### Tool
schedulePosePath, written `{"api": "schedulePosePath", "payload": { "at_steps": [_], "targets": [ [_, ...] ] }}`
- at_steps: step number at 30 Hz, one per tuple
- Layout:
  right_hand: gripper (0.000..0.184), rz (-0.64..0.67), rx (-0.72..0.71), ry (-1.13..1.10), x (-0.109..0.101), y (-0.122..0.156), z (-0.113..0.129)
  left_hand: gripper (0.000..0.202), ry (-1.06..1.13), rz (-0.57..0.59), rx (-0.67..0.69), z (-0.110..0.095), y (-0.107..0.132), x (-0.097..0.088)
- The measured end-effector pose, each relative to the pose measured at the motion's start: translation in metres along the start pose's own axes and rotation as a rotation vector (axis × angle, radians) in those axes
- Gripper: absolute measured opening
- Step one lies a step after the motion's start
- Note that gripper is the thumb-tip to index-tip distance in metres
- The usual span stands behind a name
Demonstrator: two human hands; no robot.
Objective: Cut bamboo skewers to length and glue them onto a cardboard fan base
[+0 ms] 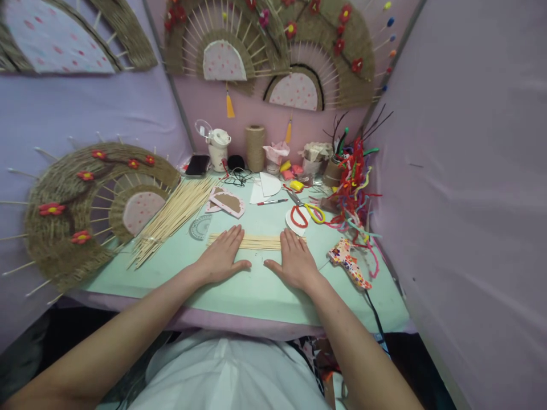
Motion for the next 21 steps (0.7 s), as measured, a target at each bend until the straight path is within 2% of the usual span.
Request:
{"api": "schedulePosePath", "payload": {
  "at_steps": [7,11,15,18,21],
  "targets": [
    [0.095,-0.001,-0.006,0.021,-0.001,0.001,0.001,0.100,0.042,-0.061,0.018,-0.002,0.001,0.000],
    [0.094,-0.011,-0.007,0.022,0.001,0.000,0.000,0.087,0.058,-0.164,-0.019,0.007,0.006,-0.021],
    [0.096,-0.013,-0.009,0.010,0.002,0.000,-0.001,0.058,0.009,-0.307,-0.295,0.051,0.023,-0.052],
    [0.095,-0.007,-0.006,0.006,0.003,0.000,-0.002,0.047,-0.055,-0.207,-0.479,0.087,0.034,-0.062],
    [0.096,-0.010,-0.003,0.008,0.005,-0.001,-0.002,0.044,-0.046,-0.128,-0.521,0.109,0.032,-0.064]
  ]
}}
Point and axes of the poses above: each hand's wrist, its own y-axis away from the middle knuckle, its own x-axis out of the palm, z = x × y, the point moved 3 cm from there along -y, towards the middle knuckle, and after that the axes turned 14 degrees about x, right-handed, at the moved point
